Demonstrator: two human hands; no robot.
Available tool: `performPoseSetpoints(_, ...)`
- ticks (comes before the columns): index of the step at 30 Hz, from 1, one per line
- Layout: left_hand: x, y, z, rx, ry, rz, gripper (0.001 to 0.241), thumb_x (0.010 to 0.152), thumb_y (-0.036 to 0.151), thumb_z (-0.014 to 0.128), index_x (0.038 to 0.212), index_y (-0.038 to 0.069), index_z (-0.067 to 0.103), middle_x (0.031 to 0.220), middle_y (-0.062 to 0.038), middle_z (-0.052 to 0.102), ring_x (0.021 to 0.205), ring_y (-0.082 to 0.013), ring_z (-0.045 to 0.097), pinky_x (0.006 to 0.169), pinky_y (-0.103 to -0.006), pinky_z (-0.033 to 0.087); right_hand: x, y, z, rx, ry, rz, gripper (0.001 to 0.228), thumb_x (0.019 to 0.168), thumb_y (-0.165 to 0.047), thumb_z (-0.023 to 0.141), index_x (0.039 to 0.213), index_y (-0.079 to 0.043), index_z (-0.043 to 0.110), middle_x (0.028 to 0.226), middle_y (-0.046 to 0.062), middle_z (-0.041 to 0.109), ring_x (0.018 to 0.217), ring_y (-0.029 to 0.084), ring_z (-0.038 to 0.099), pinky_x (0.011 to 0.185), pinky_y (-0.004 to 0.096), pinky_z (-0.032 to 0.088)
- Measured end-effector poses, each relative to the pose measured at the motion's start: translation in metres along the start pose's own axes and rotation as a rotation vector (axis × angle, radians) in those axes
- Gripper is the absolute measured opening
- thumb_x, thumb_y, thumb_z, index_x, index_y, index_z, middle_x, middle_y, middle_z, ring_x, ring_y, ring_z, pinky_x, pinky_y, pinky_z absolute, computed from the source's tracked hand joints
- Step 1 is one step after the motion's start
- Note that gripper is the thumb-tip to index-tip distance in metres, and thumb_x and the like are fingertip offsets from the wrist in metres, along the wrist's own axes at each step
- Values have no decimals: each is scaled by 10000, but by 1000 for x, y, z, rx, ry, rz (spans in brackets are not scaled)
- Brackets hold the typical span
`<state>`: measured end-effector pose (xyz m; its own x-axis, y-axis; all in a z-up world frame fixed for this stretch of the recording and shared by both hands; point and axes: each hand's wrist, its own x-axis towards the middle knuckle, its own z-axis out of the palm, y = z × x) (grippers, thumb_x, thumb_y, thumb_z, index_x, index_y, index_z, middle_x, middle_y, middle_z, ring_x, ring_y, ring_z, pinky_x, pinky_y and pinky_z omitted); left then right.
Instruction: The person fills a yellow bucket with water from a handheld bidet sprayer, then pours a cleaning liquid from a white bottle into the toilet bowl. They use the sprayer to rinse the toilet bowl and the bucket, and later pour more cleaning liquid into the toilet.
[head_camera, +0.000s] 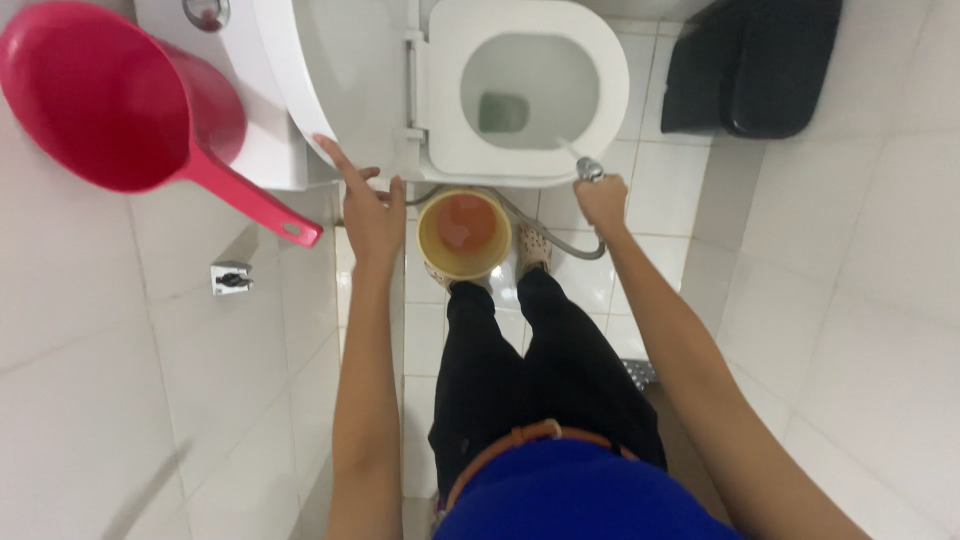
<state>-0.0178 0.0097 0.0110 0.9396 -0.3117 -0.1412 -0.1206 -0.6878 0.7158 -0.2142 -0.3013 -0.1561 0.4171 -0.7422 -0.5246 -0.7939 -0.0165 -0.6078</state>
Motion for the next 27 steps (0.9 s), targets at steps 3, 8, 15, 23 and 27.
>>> performPoseSetpoints(3,-13,-7,25,-117,157,46,948,977,14,657,1656,135,6,1365,-220,631,1051,-300,695,862,-386,567,-13,0,32,-8,40,-298,259,770,-140,722,634,53,616,550,138,615,486,200,620,480,370,481)
performPoseSetpoints(8,-42,-57,106,-164,209,129,640,982,23,647,1550,36,351,1331,-196,582,1228,-319,595,957,-394,521,-61,-10,89,-15,-145,-258,200,767,-142,694,711,48,667,595,177,639,514,288,619,507,465,466)
performPoseSetpoints(15,-37,-171,254,-204,-65,-79,445,961,32,581,1404,9,540,1339,-200,622,1261,-344,603,1090,-415,476,-83,39,154,-205,-298,-461,254,792,-243,782,800,4,724,664,174,658,617,338,653,604,467,532)
performPoseSetpoints(23,-24,-194,325,-81,-93,-269,499,884,12,602,1379,-32,554,1338,-217,610,1247,-346,592,1057,-414,486,8,81,86,193,74,-74,201,807,-123,725,745,53,650,596,91,628,496,202,595,469,405,460)
performPoseSetpoints(27,-5,-189,377,304,-397,163,296,968,105,664,1241,13,596,1492,-152,561,1361,-326,545,1081,-439,490,25,72,33,158,87,-93,197,781,-78,700,652,17,585,547,70,586,479,147,538,448,323,393)
